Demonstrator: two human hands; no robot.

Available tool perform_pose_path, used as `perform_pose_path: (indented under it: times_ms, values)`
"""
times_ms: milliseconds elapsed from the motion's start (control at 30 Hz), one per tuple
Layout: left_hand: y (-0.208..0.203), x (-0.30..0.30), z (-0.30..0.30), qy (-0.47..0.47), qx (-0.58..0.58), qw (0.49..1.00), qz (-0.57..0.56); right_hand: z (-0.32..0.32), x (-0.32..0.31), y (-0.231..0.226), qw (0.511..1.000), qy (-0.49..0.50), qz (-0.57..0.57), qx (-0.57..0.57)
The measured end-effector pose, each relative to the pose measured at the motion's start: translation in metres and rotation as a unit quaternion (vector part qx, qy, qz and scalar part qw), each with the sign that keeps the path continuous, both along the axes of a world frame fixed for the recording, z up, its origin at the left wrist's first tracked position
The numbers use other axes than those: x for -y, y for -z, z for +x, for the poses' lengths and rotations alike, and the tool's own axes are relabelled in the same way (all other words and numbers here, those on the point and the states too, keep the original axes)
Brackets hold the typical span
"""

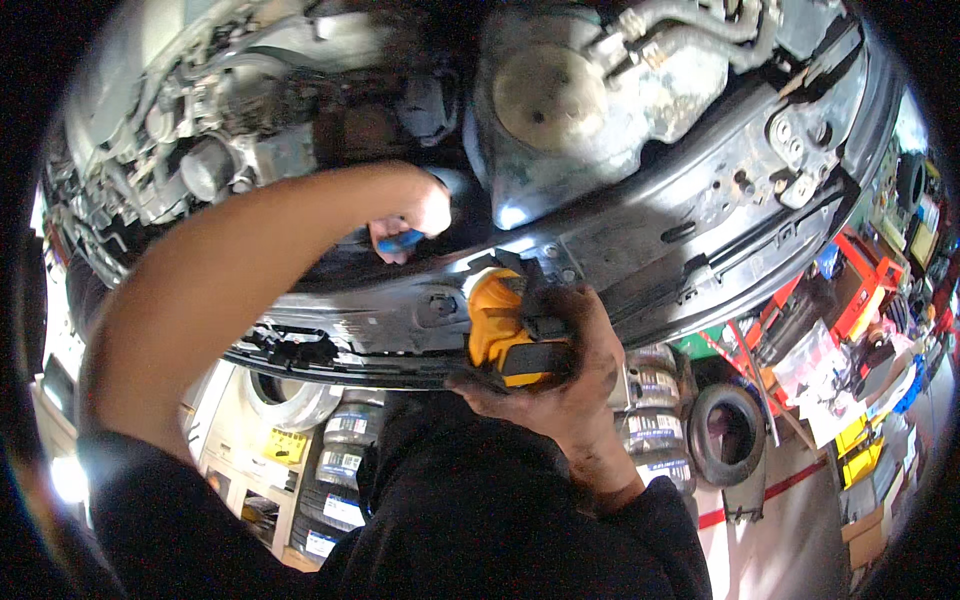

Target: The person inspects the engine bay of a car using a flashlight and a small tool. They move around the front of the vehicle, shining light on various components and briefly touching the engine cover.

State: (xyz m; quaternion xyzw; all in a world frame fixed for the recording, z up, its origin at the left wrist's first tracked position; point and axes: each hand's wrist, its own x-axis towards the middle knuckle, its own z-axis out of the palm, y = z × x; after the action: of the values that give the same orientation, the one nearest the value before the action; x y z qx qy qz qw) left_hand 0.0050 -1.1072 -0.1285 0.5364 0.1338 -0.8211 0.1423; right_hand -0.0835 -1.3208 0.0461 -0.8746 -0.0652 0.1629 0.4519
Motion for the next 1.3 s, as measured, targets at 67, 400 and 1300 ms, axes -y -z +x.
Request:
perform_pose_path:
  times_ms: [67, 400, 1300]
  values:
    - [-0.018, 0.001, 0.008, 0.041, 0.041, 0.998, -0.012, 0.0, -0.002, -0.007, 0.999, 0.025, 0.014, -0.028]
    - [-0.184, -0.054, -0.099, -0.021, 0.595, 0.803, -0.041, -0.027, 0.006, -0.04, 0.997, -0.048, 0.057, 0.018]
    - [-0.371, -0.097, -0.473, -0.787, 0.596, 0.104, 0.124, -0.286, -0.214, -0.167, 0.931, -0.33, 0.147, 0.053]
